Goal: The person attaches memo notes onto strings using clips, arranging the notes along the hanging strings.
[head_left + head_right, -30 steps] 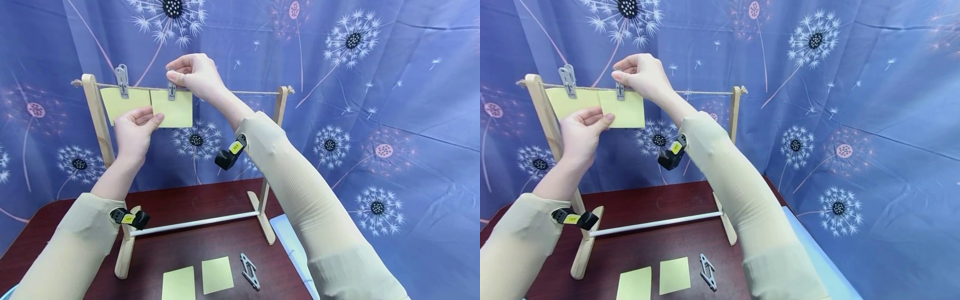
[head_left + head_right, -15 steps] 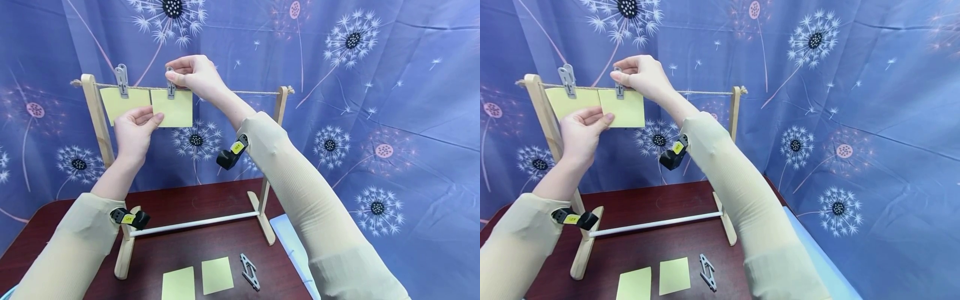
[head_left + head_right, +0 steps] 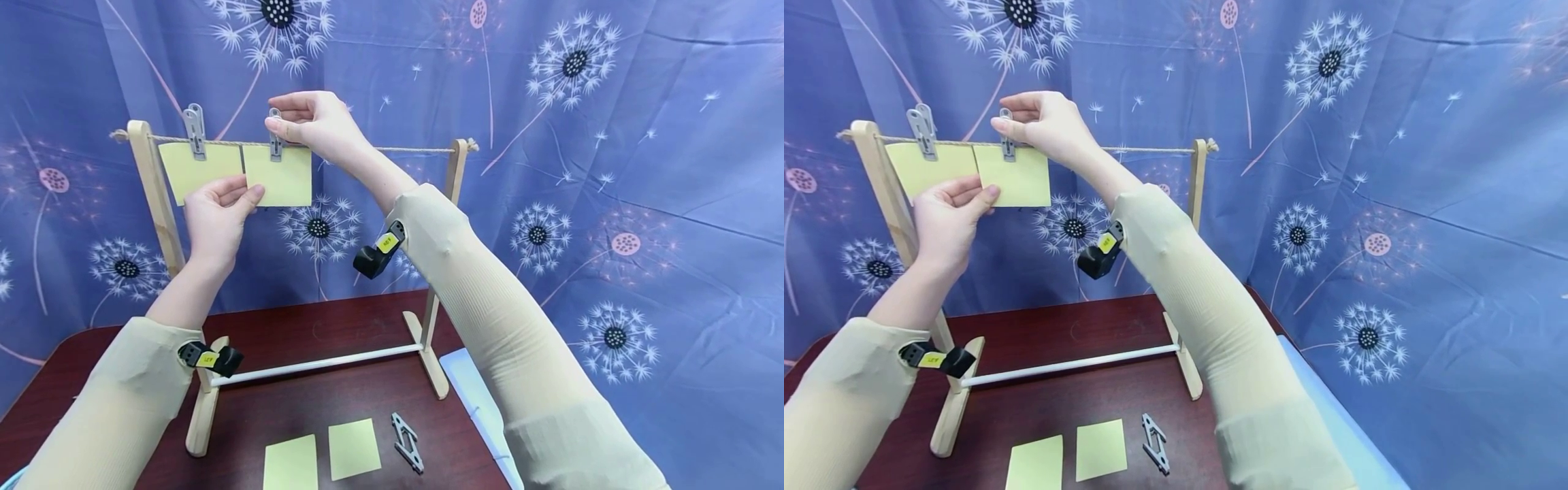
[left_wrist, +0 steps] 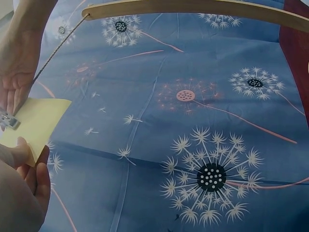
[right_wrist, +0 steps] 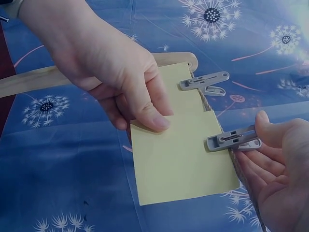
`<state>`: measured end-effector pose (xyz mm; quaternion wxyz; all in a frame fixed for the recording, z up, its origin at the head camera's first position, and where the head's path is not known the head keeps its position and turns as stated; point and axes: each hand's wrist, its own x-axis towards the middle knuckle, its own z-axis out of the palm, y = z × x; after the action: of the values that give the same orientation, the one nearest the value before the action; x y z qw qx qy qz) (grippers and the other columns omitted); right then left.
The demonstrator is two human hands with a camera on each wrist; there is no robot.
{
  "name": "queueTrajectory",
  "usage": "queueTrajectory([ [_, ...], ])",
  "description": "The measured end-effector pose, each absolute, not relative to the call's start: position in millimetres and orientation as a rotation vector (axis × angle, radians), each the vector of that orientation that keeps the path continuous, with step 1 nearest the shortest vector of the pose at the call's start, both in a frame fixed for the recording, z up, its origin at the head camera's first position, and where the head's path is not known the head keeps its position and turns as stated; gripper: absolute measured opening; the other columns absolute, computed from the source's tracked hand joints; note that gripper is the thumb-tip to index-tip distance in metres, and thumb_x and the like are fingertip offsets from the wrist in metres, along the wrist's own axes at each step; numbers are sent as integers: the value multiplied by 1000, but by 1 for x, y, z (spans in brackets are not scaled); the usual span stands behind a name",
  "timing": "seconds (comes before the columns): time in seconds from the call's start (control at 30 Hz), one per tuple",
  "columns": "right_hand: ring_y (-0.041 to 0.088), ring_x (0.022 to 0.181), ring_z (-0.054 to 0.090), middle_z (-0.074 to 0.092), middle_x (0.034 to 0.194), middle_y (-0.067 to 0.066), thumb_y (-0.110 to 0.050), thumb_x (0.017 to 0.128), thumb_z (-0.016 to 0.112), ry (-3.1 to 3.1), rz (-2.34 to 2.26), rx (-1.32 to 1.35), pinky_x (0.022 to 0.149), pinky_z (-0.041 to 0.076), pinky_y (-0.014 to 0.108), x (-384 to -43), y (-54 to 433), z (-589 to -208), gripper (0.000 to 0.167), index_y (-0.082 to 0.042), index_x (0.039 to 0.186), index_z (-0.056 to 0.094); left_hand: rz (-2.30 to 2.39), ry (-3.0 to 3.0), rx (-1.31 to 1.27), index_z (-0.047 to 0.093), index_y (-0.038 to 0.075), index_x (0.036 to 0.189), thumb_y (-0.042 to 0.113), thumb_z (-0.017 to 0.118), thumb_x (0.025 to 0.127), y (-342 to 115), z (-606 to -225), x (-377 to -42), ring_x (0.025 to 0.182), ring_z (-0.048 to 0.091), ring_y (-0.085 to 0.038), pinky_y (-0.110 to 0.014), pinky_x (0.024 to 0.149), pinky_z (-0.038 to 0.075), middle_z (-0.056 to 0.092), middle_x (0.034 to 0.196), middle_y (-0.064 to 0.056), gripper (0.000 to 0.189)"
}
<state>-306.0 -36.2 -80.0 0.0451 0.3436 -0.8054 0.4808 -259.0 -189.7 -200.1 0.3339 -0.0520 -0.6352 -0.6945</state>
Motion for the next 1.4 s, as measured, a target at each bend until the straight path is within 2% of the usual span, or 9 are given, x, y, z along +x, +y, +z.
queueTrajectory([
  [0.27, 9, 111, 64, 66, 128, 8, -18, 92, 68, -2425, 1462, 1088, 88, 49, 13, -305, -36, -83, 46, -6, 135, 58, -1828, -1646, -152, 61, -16, 119, 6, 71, 88, -192, -204, -259, 59, 64, 4, -11, 63, 50, 67, 69, 24, 39],
  [0.47, 8, 110, 64, 66, 127, 6, -17, 91, 69, -2415, 1471, 1064, 88, 49, 14, -304, -37, -83, 45, -7, 134, 59, -1855, -1611, -178, 63, -16, 116, 14, 74, 87, -194, -209, -260, 61, 67, 1, -12, 63, 51, 73, 77, 11, 43],
  [0.7, 8, 110, 64, 66, 127, 6, -16, 91, 69, -2417, 1506, 1081, 89, 48, 14, -304, -38, -85, 45, -6, 134, 59, -1830, -1636, -144, 63, -16, 116, 10, 72, 88, -195, -210, -260, 57, 63, 3, -11, 61, 50, 69, 69, 21, 40],
  [1.0, 7, 112, 64, 65, 129, 4, -18, 90, 70, -2353, 1545, 1070, 91, 47, 12, -303, -33, -84, 47, -7, 134, 58, -1880, -1625, -197, 64, -13, 118, 14, 75, 86, -197, -213, -259, 63, 68, 0, -13, 64, 51, 71, 74, 17, 43],
  [1.1, 7, 112, 64, 65, 130, 6, -17, 89, 72, -2279, 1591, 1067, 91, 47, 12, -302, -27, -86, 50, -7, 135, 57, -1920, -1610, -214, 63, -13, 118, 15, 75, 86, -199, -216, -258, 65, 69, -1, -13, 65, 51, 73, 77, 12, 45],
  [1.2, 8, 110, 65, 66, 128, 10, -13, 87, 73, -2156, 1652, 1055, 91, 49, 14, -301, -18, -91, 49, -4, 133, 58, -1938, -1614, -204, 64, -10, 115, 15, 75, 86, -200, -221, -258, 67, 70, -1, -13, 66, 52, 74, 77, 10, 39],
  [1.4, 16, 104, 67, 68, 117, 19, -3, 87, 71, -1898, 1719, 1053, 93, 51, 22, -304, 7, -112, 39, 5, 123, 61, -1887, -1695, -179, 71, 6, 103, 16, 72, 89, -203, -239, -259, 70, 70, 0, -12, 67, 52, 72, 75, 14, 18],
])
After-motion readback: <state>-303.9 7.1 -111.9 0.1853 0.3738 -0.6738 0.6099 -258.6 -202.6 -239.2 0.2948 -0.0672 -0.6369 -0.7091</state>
